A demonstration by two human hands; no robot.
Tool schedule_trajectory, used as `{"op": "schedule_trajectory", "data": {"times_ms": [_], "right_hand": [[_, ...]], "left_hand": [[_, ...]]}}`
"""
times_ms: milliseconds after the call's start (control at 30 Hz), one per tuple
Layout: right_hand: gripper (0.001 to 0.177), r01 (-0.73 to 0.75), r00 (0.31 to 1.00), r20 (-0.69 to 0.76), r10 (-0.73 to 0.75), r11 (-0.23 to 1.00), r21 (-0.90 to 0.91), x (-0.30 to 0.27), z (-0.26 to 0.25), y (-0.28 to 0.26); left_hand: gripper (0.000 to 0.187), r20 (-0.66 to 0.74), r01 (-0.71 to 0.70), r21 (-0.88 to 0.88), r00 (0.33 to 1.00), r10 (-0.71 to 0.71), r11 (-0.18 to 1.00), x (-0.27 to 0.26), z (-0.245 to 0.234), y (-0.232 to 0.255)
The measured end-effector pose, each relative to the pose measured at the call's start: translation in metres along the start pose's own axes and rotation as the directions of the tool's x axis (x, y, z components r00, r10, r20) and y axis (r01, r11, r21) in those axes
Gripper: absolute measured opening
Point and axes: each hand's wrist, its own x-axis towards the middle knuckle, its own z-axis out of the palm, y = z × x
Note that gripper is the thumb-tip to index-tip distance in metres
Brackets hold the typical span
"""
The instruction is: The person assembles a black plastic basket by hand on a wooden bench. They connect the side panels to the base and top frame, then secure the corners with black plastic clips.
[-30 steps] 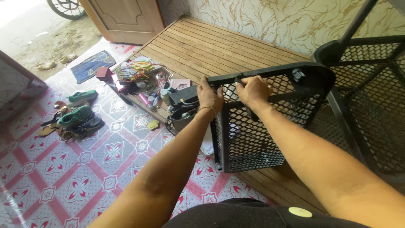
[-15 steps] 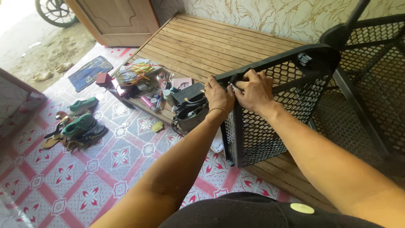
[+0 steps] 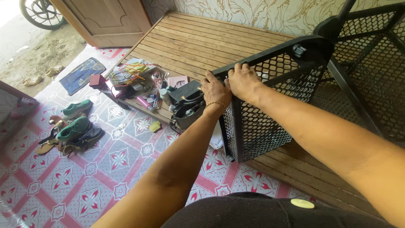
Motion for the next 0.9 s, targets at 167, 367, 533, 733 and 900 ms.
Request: {"op": "schedule_trajectory", "data": {"times_ms": [167,367,533,733,900], "right_hand": [[0.024,0.072,0.987,-0.155,-0.052,0.989,0.128,-0.025,0.013,0.049],[0.027,-0.313,0.886,-0.224,0.407,0.879,0.359,-0.087,0.009,0.14],[0.024,-0.341,0.866,-0.234,0.441,0.865,0.368,-0.085,0.019,0.15],[0.036,-0.36,0.926,0.018,0.377,0.866,0.347,-0.073,0.003,0.138],[0.052,-0.426,0.901,0.207,0.38,0.865,0.267,-0.041,-0.012,0.123]], "left_hand": [[0.079,-0.014,-0.055,0.033,0.998,0.055,0.998,0.015,0.016,-0.017],[0.07,-0.014,-0.26,0.037,0.965,0.261,0.965,0.046,0.026,-0.044],[0.067,0.106,-0.095,0.049,0.99,0.089,0.994,0.075,0.034,-0.032],[0.065,0.061,-0.089,0.083,0.995,0.085,0.993,0.08,0.041,-0.028],[0.062,0.06,-0.186,0.007,0.981,0.185,0.983,0.077,0.034,-0.04]]}}
